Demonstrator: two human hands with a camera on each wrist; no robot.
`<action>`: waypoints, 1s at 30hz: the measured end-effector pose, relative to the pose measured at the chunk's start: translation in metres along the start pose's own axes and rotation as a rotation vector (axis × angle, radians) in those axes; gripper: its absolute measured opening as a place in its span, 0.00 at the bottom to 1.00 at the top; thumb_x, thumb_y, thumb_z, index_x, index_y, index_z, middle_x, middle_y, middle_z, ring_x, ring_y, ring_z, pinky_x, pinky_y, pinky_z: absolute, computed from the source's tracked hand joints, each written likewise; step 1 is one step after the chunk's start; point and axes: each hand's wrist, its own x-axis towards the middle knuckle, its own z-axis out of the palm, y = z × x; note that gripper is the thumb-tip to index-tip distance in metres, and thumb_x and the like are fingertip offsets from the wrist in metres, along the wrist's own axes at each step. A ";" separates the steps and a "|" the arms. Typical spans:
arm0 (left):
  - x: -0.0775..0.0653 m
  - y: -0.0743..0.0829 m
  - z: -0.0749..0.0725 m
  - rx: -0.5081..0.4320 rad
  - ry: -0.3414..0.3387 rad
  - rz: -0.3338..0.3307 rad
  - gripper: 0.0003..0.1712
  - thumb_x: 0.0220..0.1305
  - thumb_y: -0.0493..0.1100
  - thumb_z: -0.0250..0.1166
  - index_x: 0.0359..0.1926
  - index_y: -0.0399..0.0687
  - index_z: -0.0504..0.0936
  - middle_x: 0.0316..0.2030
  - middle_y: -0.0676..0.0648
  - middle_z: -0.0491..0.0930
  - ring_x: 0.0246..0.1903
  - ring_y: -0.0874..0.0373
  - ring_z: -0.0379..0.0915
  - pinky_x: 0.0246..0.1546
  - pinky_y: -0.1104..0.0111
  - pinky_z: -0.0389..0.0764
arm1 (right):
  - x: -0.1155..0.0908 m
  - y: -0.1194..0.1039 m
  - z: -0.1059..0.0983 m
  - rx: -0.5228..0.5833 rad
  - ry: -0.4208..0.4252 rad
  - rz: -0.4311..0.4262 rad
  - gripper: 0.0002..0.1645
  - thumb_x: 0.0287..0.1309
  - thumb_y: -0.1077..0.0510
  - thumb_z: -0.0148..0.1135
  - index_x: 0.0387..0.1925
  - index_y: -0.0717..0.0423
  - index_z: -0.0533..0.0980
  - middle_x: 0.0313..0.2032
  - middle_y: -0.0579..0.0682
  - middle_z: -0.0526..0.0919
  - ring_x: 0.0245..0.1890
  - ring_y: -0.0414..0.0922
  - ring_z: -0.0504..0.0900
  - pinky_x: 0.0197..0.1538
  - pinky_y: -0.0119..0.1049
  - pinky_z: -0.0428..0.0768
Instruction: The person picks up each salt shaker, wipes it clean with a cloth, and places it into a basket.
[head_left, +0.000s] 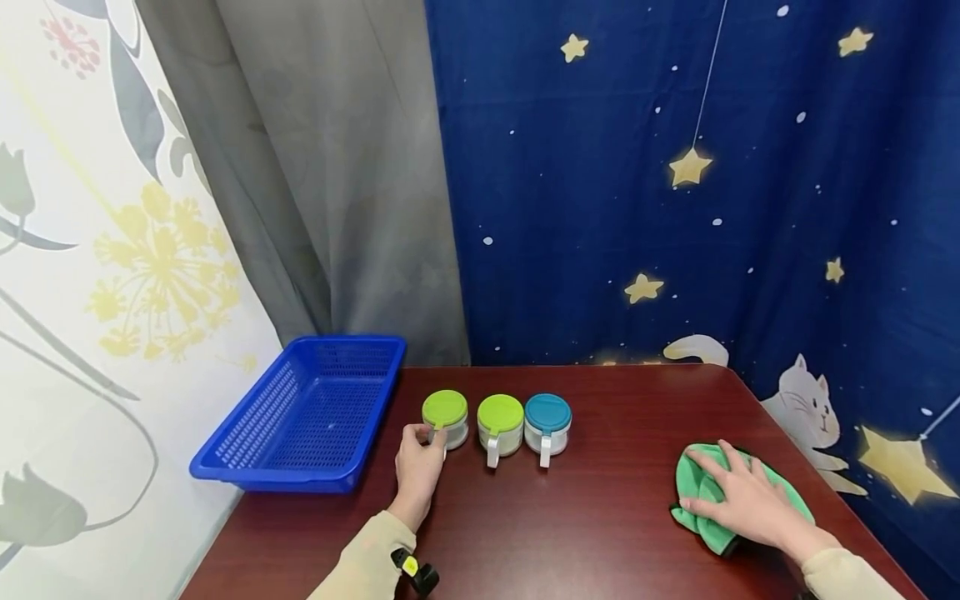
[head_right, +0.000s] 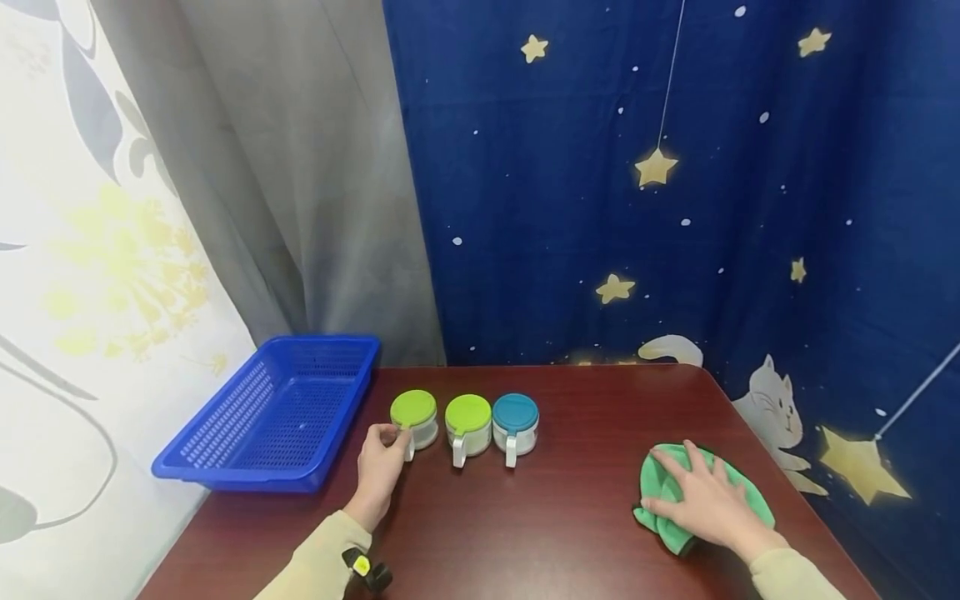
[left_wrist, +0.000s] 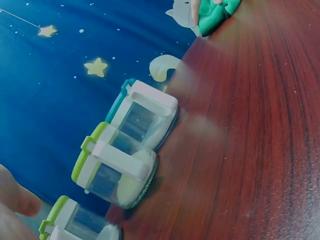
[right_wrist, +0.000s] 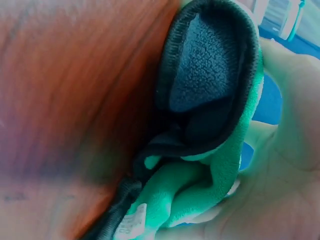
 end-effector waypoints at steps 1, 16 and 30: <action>-0.001 -0.001 0.000 0.008 -0.003 0.000 0.19 0.67 0.48 0.67 0.51 0.40 0.75 0.50 0.39 0.79 0.49 0.44 0.75 0.51 0.50 0.71 | -0.002 0.000 0.001 0.012 -0.007 0.000 0.53 0.51 0.23 0.65 0.70 0.49 0.68 0.68 0.76 0.58 0.57 0.85 0.60 0.45 0.82 0.63; 0.005 0.003 0.001 -0.147 -0.005 -0.172 0.17 0.67 0.50 0.66 0.41 0.38 0.82 0.35 0.41 0.80 0.27 0.50 0.76 0.25 0.62 0.82 | -0.004 -0.017 0.014 -0.009 -0.015 -0.024 0.49 0.50 0.33 0.72 0.67 0.55 0.72 0.65 0.78 0.59 0.44 0.75 0.76 0.42 0.69 0.76; 0.013 0.004 0.004 -0.102 -0.079 -0.217 0.22 0.65 0.53 0.69 0.27 0.37 0.82 0.29 0.46 0.78 0.35 0.49 0.73 0.40 0.60 0.74 | -0.005 -0.033 0.022 -0.070 0.069 -0.116 0.38 0.53 0.47 0.75 0.64 0.53 0.75 0.63 0.72 0.68 0.44 0.70 0.79 0.37 0.62 0.80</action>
